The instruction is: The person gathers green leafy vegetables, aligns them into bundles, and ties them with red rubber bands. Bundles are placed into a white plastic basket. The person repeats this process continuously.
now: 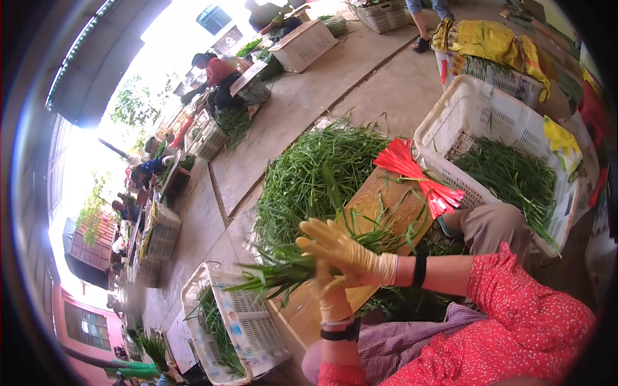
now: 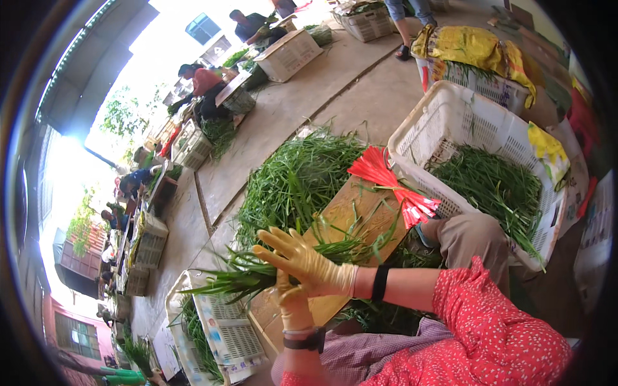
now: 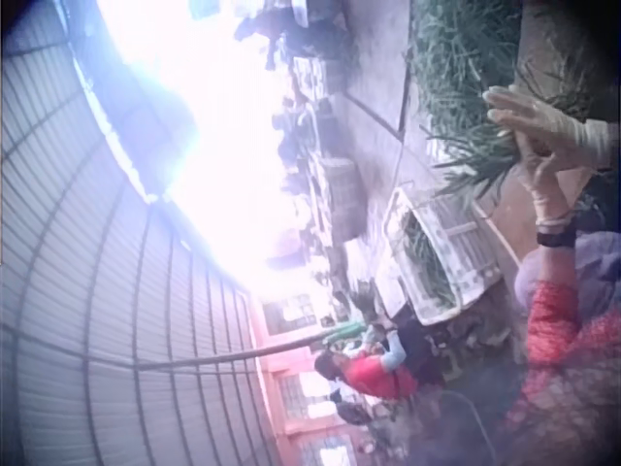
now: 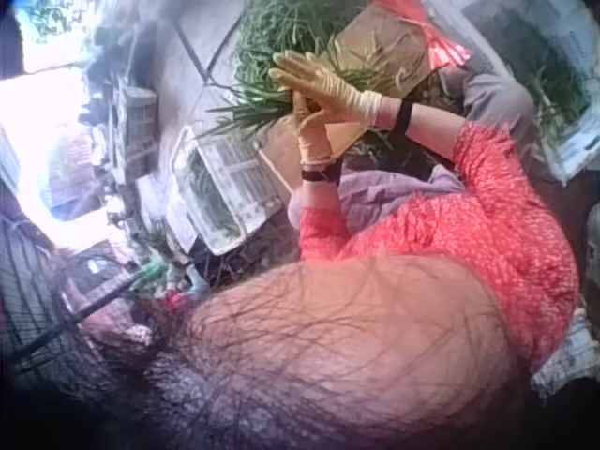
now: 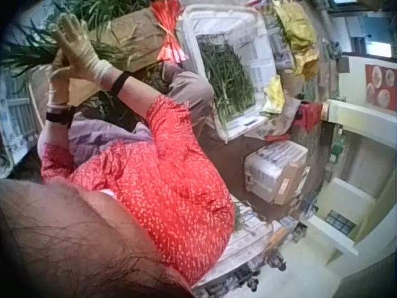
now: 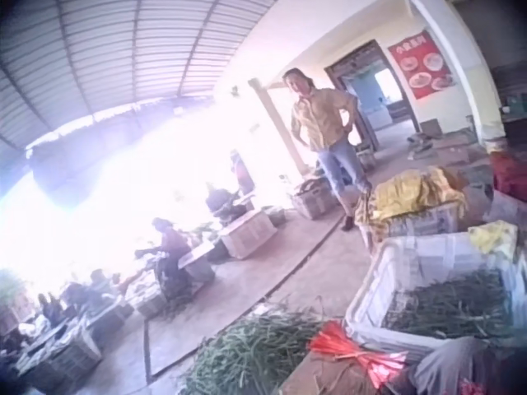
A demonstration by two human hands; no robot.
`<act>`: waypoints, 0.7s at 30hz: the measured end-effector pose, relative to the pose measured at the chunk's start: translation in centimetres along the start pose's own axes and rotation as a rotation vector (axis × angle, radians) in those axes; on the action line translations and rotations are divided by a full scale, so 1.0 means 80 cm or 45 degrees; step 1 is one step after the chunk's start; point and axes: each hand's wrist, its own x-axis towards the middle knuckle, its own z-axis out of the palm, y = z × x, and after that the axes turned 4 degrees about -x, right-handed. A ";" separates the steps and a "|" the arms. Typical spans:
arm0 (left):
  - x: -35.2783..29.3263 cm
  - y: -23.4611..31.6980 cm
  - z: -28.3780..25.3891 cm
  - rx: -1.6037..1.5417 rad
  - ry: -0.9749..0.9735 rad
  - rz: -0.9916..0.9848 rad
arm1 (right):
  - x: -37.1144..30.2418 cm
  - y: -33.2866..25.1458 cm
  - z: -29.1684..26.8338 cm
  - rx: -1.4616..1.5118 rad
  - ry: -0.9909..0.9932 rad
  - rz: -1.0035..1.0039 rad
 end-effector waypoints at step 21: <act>0.054 0.053 -0.049 0.363 0.501 0.291 | -0.176 0.066 0.051 -0.565 -0.785 0.846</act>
